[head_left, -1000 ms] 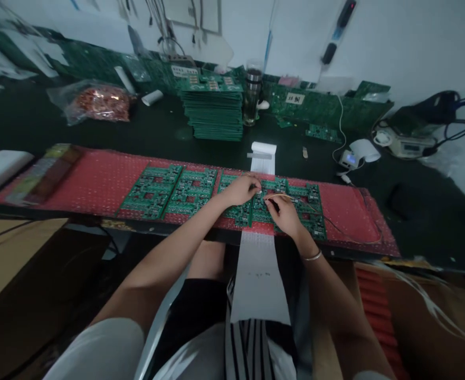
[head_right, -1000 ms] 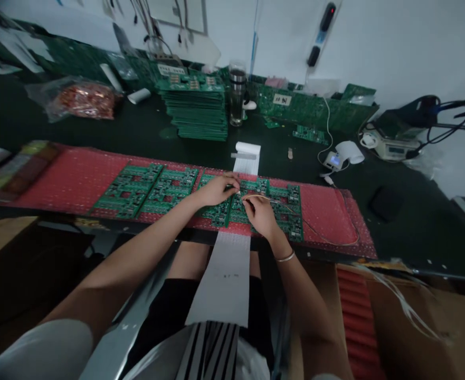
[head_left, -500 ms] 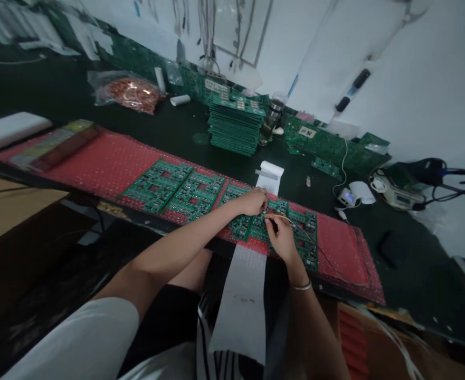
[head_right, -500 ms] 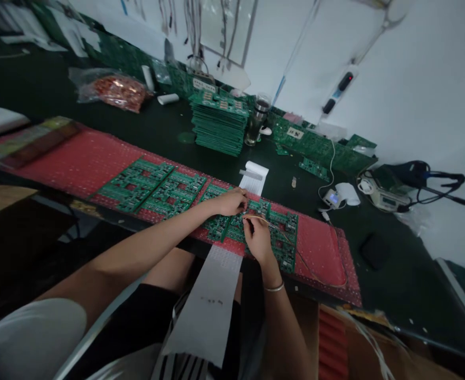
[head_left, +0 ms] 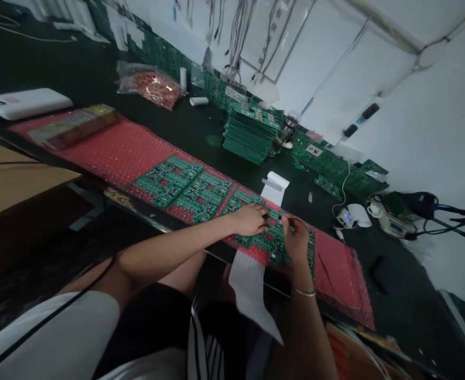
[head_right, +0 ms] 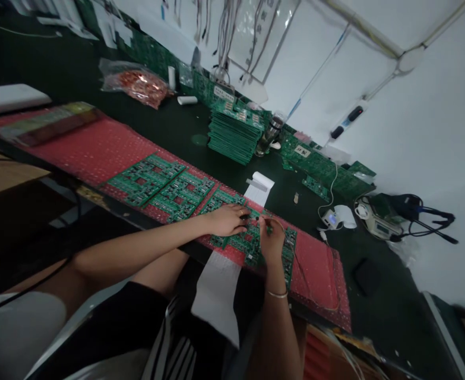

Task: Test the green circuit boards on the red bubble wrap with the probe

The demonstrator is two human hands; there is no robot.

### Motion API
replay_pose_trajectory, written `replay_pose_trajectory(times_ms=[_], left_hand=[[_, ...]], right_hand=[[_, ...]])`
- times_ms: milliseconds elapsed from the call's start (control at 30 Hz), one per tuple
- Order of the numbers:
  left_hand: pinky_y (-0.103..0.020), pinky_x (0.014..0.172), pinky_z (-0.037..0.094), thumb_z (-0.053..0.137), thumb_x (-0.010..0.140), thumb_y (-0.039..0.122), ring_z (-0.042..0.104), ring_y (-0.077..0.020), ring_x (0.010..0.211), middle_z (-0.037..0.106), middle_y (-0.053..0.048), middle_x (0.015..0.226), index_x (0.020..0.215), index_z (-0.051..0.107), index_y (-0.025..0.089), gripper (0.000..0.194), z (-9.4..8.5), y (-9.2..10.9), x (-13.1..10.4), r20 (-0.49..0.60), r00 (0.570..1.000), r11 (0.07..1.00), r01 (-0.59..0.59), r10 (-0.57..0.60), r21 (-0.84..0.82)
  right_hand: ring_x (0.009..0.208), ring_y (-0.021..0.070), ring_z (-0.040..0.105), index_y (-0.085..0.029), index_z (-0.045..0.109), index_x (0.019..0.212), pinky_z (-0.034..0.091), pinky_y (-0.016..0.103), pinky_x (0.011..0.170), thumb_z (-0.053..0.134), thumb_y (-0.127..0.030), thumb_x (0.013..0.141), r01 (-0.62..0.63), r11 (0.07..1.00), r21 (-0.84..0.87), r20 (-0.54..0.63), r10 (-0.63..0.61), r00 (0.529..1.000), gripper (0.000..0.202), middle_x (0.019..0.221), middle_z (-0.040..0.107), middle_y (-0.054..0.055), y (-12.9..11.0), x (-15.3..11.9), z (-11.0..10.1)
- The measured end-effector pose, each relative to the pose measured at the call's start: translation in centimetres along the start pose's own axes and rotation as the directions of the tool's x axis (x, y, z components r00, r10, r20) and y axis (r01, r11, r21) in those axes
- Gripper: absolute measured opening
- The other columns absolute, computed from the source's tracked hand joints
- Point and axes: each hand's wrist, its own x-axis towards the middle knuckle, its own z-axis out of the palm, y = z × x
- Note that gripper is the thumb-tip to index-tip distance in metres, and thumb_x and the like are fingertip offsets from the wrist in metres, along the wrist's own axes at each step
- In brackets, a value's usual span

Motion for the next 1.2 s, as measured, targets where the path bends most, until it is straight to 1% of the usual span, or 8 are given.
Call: replay_pose_trajectory(times_ms=[100,200,300,400,633,767,967,1200], left_hand=[[-0.046,0.099,0.045,0.062,0.089,0.038,0.062,-0.032,0.111,0.069,-0.016,0.114,0.09,0.076,0.016,0.026,0.3,0.8,0.2,-0.012,1.0,0.998,0.02,-0.019,0.064],[-0.047,0.103,0.042,0.062,0.09,0.044,0.06,-0.033,0.118,0.068,-0.018,0.119,0.103,0.074,0.013,0.035,0.7,1.4,-0.7,-0.08,0.997,0.995,0.021,-0.013,0.097],[-0.047,0.11,0.036,0.06,0.091,0.047,0.051,-0.0325,0.13,0.06,-0.019,0.135,0.127,0.063,0.012,0.051,0.6,2.0,-3.0,-0.155,0.988,0.995,0.026,-0.01,0.1],[-0.046,0.107,0.039,0.062,0.09,0.045,0.051,-0.0318,0.129,0.059,-0.017,0.136,0.127,0.062,0.013,0.049,-0.4,3.3,-5.6,-0.163,0.986,0.997,0.035,-0.023,0.072],[-0.038,0.09,0.046,0.077,0.078,0.046,0.058,-0.0272,0.103,0.064,-0.01,0.111,0.097,0.066,0.016,0.037,-1.8,6.7,-9.2,-0.069,0.997,0.999,0.025,-0.027,-0.035],[-0.038,0.089,0.045,0.081,0.074,0.045,0.057,-0.0267,0.102,0.063,-0.009,0.107,0.098,0.066,0.016,0.041,-1.1,7.3,-10.1,-0.026,0.999,0.997,0.042,-0.043,-0.059],[-0.038,0.096,0.042,0.077,0.08,0.041,0.055,-0.0273,0.11,0.062,-0.011,0.116,0.109,0.065,0.015,0.041,-0.3,7.5,-11.4,0.084,0.991,0.991,0.114,-0.108,-0.07],[-0.037,0.096,0.042,0.074,0.083,0.033,0.054,-0.0266,0.111,0.061,-0.009,0.119,0.109,0.064,0.016,0.033,0.2,7.8,-12.0,0.06,0.99,0.99,0.128,-0.124,-0.056]], right_hand=[[0.07,0.0222,0.066,-0.02,0.066,0.078,0.054,0.036,0.07,0.052,-0.048,0.093,0.005,0.999,-0.034,0.022,-0.004,1.0,0.035,0.075,0.071,0.008,-0.1,3.5,1.8],[0.066,0.0208,0.063,-0.022,0.06,0.07,0.051,0.034,0.067,0.05,-0.053,0.092,0.005,0.997,-0.078,0.089,0.002,0.996,0.04,0.068,0.068,0.006,-0.4,6.4,4.7],[0.068,0.0204,0.062,-0.023,0.055,0.068,0.05,0.034,0.071,0.046,-0.053,0.093,0.047,0.993,-0.111,0.166,-0.028,0.986,0.04,0.069,0.067,0.006,-0.5,7.6,7.3],[0.069,0.0203,0.06,-0.024,0.054,0.07,0.048,0.033,0.071,0.043,-0.051,0.095,0.092,0.985,-0.143,0.225,-0.058,0.973,0.038,0.071,0.066,0.005,-0.4,7.3,8.6],[0.071,0.0205,0.06,-0.024,0.056,0.077,0.045,0.031,0.072,0.041,-0.051,0.097,0.114,0.967,-0.226,0.295,-0.044,0.954,0.036,0.075,0.065,0.004,0.3,6.8,8.9],[0.074,0.02,0.06,-0.024,0.056,0.079,0.045,0.03,0.075,0.04,-0.051,0.098,0.113,0.962,-0.248,0.306,-0.033,0.951,0.037,0.078,0.066,0.004,0.4,6.9,9.0],[0.081,0.0199,0.061,-0.024,0.058,0.084,0.044,0.029,0.078,0.04,-0.047,0.099,0.087,0.955,-0.283,0.299,0.001,0.954,0.033,0.084,0.067,0.004,0.4,6.7,9.2],[0.081,0.0204,0.06,-0.024,0.059,0.086,0.043,0.03,0.08,0.04,-0.047,0.099,0.134,0.946,-0.296,0.306,-0.039,0.951,0.033,0.083,0.067,0.005,0.7,6.7,9.3]])
